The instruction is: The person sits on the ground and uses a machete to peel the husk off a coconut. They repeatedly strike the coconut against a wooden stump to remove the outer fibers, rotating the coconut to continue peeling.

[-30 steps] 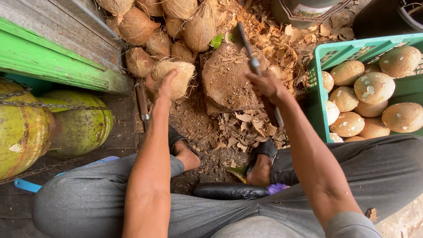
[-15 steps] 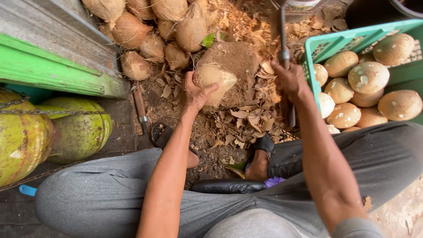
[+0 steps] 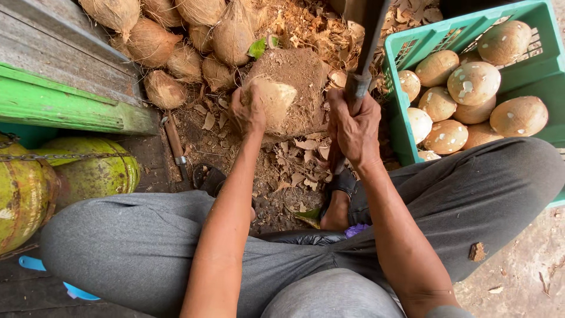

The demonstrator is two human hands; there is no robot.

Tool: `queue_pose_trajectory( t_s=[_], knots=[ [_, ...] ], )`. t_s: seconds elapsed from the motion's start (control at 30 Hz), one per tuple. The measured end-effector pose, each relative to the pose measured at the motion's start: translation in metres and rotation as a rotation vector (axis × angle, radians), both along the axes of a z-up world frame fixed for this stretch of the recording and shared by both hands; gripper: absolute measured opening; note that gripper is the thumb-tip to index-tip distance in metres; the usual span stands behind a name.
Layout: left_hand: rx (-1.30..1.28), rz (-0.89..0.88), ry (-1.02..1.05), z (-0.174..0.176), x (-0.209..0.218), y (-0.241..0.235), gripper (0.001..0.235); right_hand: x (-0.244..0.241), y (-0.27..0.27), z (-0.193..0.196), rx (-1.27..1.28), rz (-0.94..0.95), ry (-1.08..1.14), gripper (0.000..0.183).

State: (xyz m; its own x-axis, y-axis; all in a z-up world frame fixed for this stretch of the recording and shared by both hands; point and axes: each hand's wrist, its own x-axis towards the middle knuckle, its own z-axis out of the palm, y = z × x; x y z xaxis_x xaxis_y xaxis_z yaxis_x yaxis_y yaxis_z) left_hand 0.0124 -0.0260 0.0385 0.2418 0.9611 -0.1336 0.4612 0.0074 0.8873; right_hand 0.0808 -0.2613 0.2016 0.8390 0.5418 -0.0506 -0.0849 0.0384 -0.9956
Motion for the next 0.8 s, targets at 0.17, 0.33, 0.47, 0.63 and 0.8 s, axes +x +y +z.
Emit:
queue_pose_trajectory(
  t_s=[0.17, 0.33, 0.47, 0.63, 0.8],
  knots=[
    [-0.016, -0.002, -0.034, 0.013, 0.009, -0.002, 0.05, -0.038, 0.028, -0.046, -0.323, 0.18, 0.137, 0.035],
    [0.021, -0.036, 0.166, 0.031, 0.014, -0.003, 0.046, -0.017, 0.012, -0.03, -0.319, 0.165, 0.126, 0.043],
    [0.047, -0.022, 0.262, 0.025, 0.005, -0.002, 0.043, 0.002, 0.006, -0.027, 0.161, -0.041, 0.03, 0.033],
    [0.146, -0.091, 0.332, 0.005, 0.006, -0.008, 0.046, -0.041, 0.032, -0.068, -0.299, 0.198, 0.251, 0.024],
    [0.055, -0.152, -0.035, -0.01, 0.009, 0.002, 0.044, -0.017, 0.015, -0.047, -0.227, 0.157, 0.195, 0.032]
  ],
)
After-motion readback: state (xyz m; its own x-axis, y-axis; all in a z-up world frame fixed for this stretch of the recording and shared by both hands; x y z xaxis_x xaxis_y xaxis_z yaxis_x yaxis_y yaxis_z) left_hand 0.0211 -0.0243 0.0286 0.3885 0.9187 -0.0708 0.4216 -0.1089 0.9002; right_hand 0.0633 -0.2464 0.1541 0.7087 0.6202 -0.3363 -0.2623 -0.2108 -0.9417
